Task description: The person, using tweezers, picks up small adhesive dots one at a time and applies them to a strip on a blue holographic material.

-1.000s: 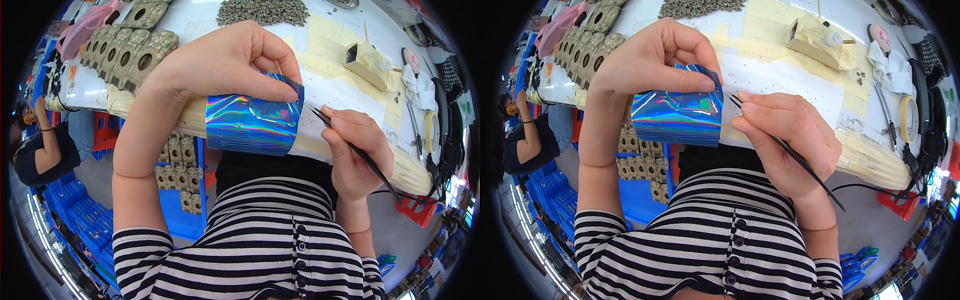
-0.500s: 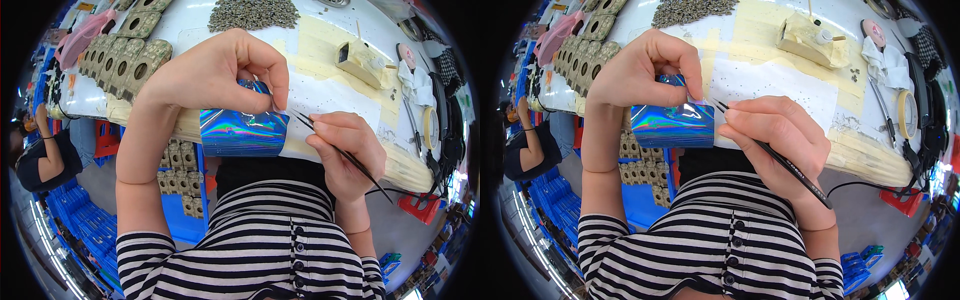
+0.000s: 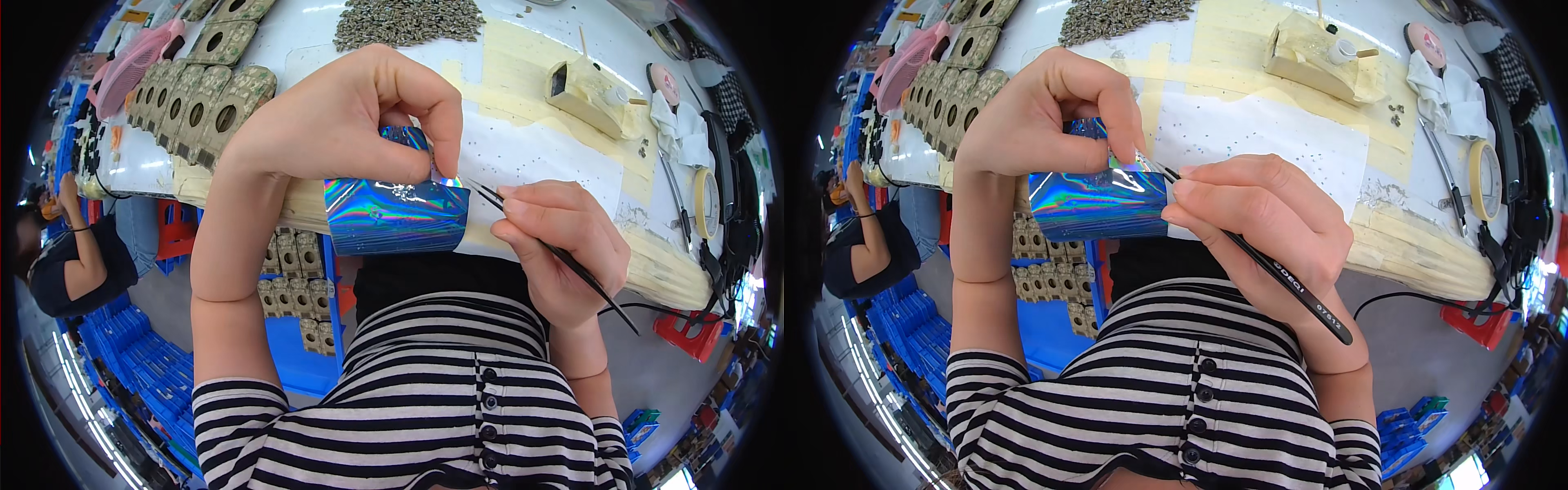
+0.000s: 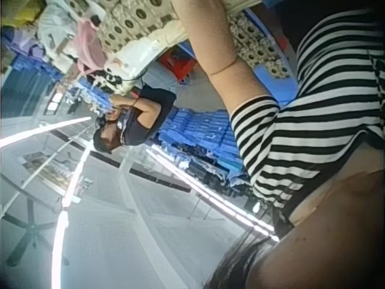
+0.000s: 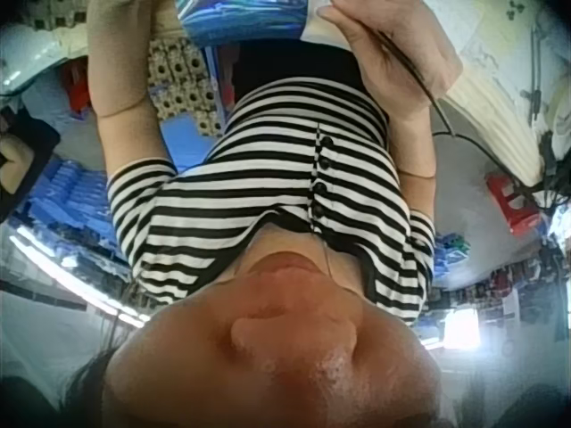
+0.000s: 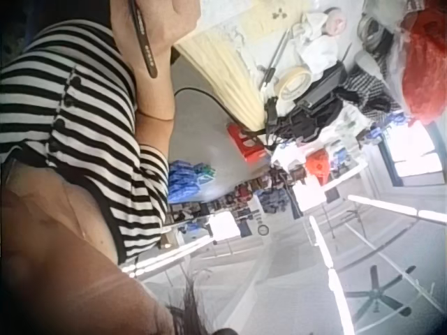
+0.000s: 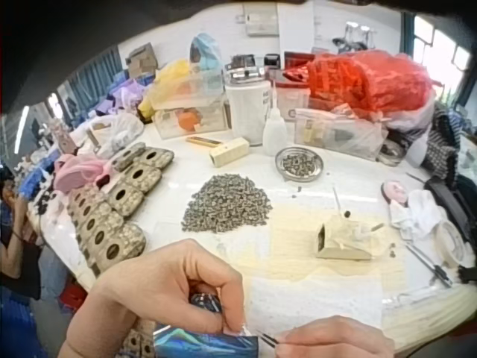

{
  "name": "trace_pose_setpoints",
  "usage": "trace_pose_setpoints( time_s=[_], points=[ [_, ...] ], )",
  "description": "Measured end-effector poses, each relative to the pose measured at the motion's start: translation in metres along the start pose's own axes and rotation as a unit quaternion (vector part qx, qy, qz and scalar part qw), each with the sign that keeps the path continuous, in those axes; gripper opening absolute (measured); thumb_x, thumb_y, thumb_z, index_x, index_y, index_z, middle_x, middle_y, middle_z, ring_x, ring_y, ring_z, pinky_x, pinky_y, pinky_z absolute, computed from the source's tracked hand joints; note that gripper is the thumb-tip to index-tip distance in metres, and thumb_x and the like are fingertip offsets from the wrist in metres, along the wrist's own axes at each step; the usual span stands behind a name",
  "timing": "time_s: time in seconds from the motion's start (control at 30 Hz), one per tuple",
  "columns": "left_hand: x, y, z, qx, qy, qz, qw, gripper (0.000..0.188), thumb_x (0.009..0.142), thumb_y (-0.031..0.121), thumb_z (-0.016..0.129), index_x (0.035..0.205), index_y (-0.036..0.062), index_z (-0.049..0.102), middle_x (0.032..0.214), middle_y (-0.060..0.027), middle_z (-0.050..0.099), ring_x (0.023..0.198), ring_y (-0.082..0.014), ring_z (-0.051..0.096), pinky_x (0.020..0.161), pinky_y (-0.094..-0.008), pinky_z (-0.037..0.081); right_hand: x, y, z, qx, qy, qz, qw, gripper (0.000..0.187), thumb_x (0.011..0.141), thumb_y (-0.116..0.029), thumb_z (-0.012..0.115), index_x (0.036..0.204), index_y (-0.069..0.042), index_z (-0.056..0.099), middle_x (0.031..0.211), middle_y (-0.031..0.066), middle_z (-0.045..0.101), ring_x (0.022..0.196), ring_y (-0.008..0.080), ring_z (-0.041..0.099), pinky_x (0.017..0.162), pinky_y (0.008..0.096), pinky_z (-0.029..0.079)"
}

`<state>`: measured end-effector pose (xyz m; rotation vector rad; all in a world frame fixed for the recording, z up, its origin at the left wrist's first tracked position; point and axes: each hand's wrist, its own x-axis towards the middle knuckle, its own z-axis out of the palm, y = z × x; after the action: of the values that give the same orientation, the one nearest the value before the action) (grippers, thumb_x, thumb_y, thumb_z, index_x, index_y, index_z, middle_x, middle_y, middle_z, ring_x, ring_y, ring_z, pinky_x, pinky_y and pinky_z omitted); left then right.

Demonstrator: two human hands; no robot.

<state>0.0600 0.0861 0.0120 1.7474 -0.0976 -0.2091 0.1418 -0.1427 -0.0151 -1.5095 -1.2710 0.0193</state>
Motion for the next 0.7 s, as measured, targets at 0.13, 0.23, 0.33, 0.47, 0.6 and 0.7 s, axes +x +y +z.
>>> trace_pose_setpoints(
  time_s=[0.13,0.23,0.33,0.47,0.6,0.7],
  points=[
    [0.0002,0.0011,0.0002,-0.003,0.001,-0.006,1.0,0.018,0.062,-0.008,0.061,0.076,-0.0013,0.069,0.079,-0.0066,0.068,0.074,-0.0109,0.064,0.07,-0.0222,0.051,0.0004,-0.0019,0.0011,-0.008,0.0,0.001,1.0,0.023,0.069,-0.002,0.081,0.089,-0.005,0.071,0.086,0.01,0.069,0.076,0.0206,0.067,0.061,0.028,0.055],
    [0.0004,0.0006,0.0004,-0.009,0.001,-0.001,1.0,0.019,0.062,-0.008,0.06,0.077,-0.0015,0.07,0.079,-0.0064,0.068,0.074,-0.0107,0.064,0.07,-0.022,0.051,0.0004,-0.0012,0.0018,-0.009,0.0,-0.006,1.0,0.023,0.069,-0.003,0.081,0.089,-0.005,0.071,0.086,0.01,0.068,0.075,0.0205,0.067,0.061,0.0281,0.055],
    [0.0003,-0.0005,0.0009,-0.013,0.002,0.002,1.0,0.02,0.062,-0.009,0.06,0.077,-0.0016,0.07,0.079,-0.0063,0.068,0.074,-0.0102,0.064,0.069,-0.0217,0.05,-0.0004,0.0005,0.0028,-0.008,-0.001,-0.015,1.0,0.023,0.068,-0.003,0.082,0.089,-0.005,0.071,0.086,0.01,0.068,0.075,0.0207,0.067,0.061,0.0283,0.054],
    [0.0003,-0.001,0.0016,-0.014,0.002,0.001,1.0,0.021,0.062,-0.01,0.059,0.078,-0.0018,0.07,0.078,-0.0061,0.068,0.073,-0.0095,0.063,0.069,-0.0213,0.05,-0.0004,0.002,0.0023,-0.008,-0.008,-0.024,1.0,0.024,0.068,-0.003,0.082,0.089,-0.004,0.071,0.085,0.0101,0.068,0.075,0.0213,0.067,0.061,0.0285,0.054],
    [-0.0002,-0.0006,0.0009,-0.008,0.001,0.001,1.0,0.02,0.062,-0.01,0.059,0.078,-0.0018,0.07,0.078,-0.0058,0.068,0.073,-0.0093,0.063,0.068,-0.0211,0.05,0.0,0.0014,0.0023,-0.005,-0.009,-0.026,1.0,0.024,0.067,-0.003,0.082,0.089,-0.004,0.071,0.085,0.0102,0.068,0.075,0.0218,0.067,0.062,0.0288,0.055],
    [-0.0001,-0.0007,0.0006,-0.011,-0.003,0.003,1.0,0.02,0.062,-0.01,0.059,0.078,-0.0018,0.07,0.078,-0.0056,0.068,0.073,-0.009,0.063,0.068,-0.0209,0.05,-0.0001,0.0024,0.0025,-0.005,-0.008,-0.03,1.0,0.024,0.067,-0.003,0.082,0.089,-0.004,0.071,0.085,0.0102,0.068,0.075,0.022,0.067,0.062,0.029,0.055]
  ],
)
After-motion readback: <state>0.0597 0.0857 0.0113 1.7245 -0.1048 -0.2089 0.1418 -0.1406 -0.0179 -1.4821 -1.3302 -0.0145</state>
